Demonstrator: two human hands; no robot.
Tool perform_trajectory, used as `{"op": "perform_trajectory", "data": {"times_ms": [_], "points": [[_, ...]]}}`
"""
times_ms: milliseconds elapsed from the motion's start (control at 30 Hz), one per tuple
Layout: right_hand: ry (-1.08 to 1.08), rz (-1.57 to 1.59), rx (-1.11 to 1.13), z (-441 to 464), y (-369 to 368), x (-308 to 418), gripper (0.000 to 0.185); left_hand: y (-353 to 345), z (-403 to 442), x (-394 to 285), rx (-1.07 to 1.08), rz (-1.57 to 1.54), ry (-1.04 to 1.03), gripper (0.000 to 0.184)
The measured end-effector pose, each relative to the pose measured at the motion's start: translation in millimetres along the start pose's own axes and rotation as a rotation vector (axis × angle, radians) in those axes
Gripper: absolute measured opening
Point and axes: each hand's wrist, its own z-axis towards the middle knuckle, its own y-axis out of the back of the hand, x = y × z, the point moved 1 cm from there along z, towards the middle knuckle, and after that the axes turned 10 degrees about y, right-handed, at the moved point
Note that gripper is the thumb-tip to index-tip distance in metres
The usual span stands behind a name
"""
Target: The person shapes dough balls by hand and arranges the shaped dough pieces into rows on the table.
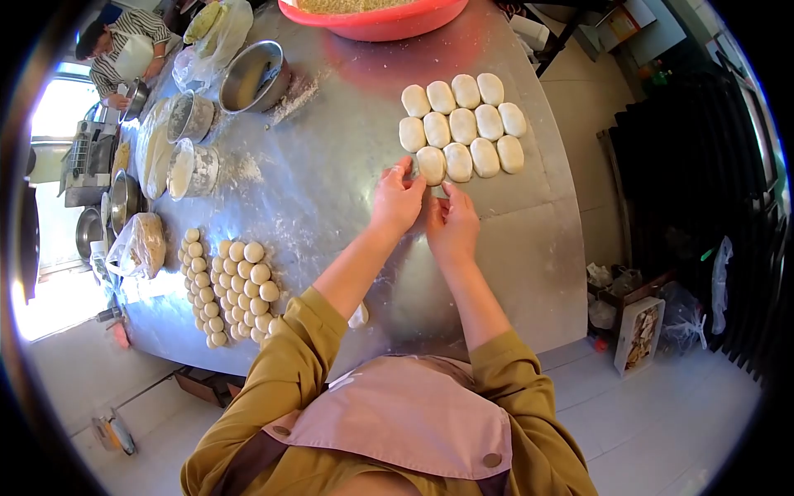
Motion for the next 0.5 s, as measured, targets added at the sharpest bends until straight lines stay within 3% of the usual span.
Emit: {"op": "perform_trajectory", "data": {"times_ms": [100,200,333,433,500], "points": [[0.070,-0.010,0.043,-14,11,-4,0.028,-1,2,-5,0.094,0.013,0.037,0.053],[0.203,-0.012,0.070,-32,26,-13,0.025,-8,20,18,0.273,-0.342,0.095,0.051],[0.306,-0.057,0.036,-52,44,-26,0.019,29,-6,25,0.138,-0.219,0.096,0.047],[0.514,-0.230,-0.039,-47,54,-24,0.017,79,-33,62,0.093,-0.120,0.049,0.044],[0.445,-0.199,-0.008,-50,56,-23,0.016,120,-78,79,-0.039,0.090,0.021,0.041]]}}
